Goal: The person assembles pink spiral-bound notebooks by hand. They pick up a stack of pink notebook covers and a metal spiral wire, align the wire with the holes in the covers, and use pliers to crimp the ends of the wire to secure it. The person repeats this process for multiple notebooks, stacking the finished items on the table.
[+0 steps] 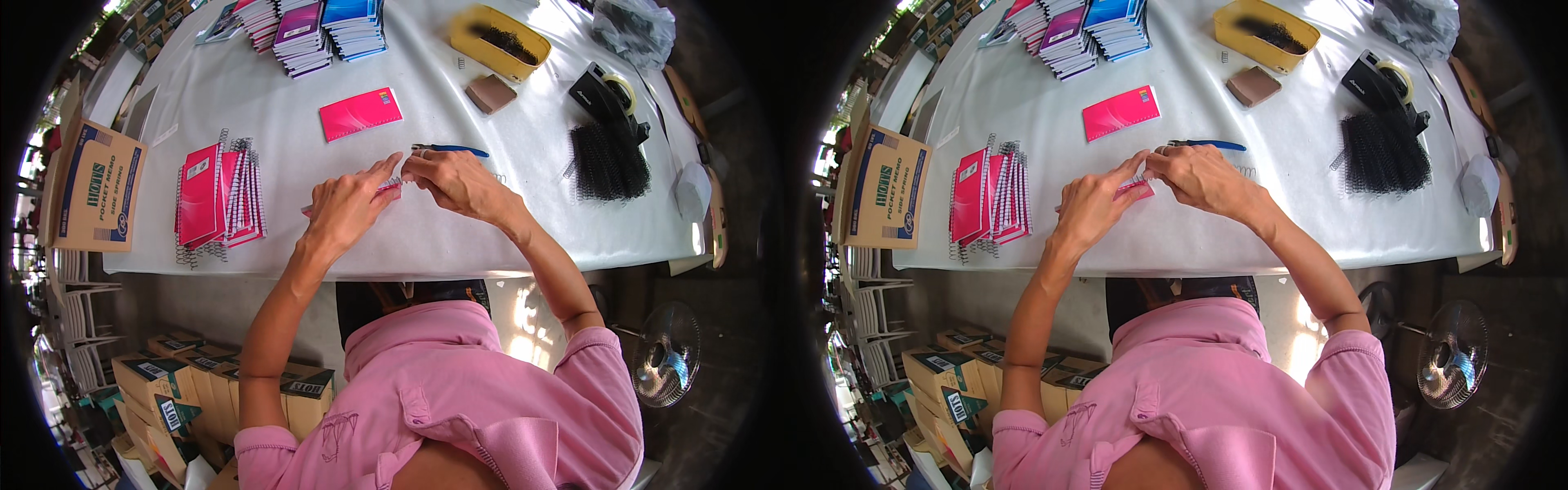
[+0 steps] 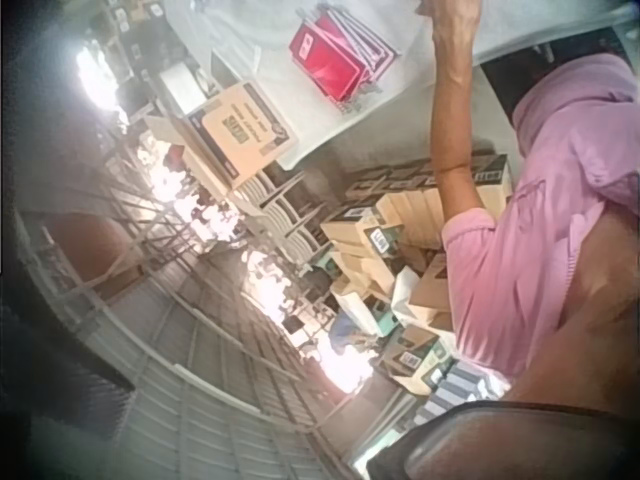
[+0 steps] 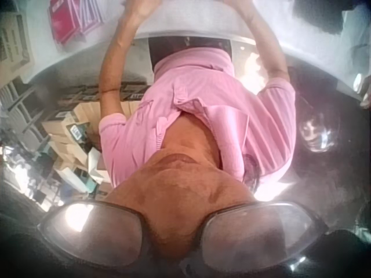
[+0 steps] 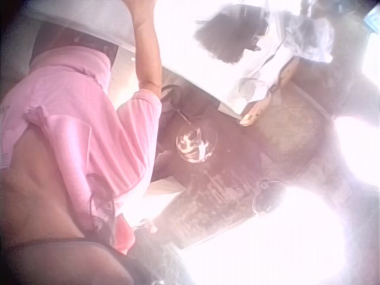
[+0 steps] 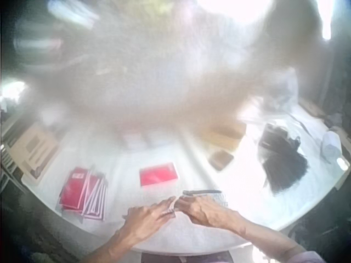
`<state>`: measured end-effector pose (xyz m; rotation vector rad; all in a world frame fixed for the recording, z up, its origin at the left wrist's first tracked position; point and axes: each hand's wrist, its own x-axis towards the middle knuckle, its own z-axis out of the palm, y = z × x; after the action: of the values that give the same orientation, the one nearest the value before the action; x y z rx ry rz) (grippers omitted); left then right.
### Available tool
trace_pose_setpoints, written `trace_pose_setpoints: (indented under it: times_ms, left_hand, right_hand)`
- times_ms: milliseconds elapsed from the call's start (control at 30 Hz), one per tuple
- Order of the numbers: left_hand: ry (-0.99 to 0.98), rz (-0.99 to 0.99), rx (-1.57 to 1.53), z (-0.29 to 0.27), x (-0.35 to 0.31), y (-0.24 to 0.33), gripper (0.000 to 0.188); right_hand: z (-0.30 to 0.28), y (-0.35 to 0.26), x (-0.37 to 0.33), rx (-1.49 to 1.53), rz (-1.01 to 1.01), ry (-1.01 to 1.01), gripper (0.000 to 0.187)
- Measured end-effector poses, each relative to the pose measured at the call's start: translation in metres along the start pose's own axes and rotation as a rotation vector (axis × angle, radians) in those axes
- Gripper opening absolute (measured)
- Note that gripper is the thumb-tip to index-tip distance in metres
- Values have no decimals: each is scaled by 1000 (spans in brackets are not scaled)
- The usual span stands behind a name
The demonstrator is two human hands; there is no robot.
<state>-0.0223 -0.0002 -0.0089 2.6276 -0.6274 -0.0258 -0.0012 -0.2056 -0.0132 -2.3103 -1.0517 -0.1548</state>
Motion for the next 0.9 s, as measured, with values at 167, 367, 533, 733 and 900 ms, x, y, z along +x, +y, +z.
trace_pose_setpoints:
  times_ms: [167,367,533,733,900]
  left_hand:
    - [-126,-39,71,-1,2,-3,43]
    - [-237,74,77,5,1,-10,37]
    - [-187,78,163,-2,3,2,61]
    - [120,106,193,-10,-7,-12,84]
    - [6,5,232,-6,-9,-10,81]
  right_hand:
    - [-1,4,1,203,106,-99,17]
    - [-31,132,2,-376,307,282,43]
    - [-48,206,-17,-352,553,99,50]
    - [-78,85,13,716,319,-273,54]
    - [-32,65,27,690,199,-600,63]
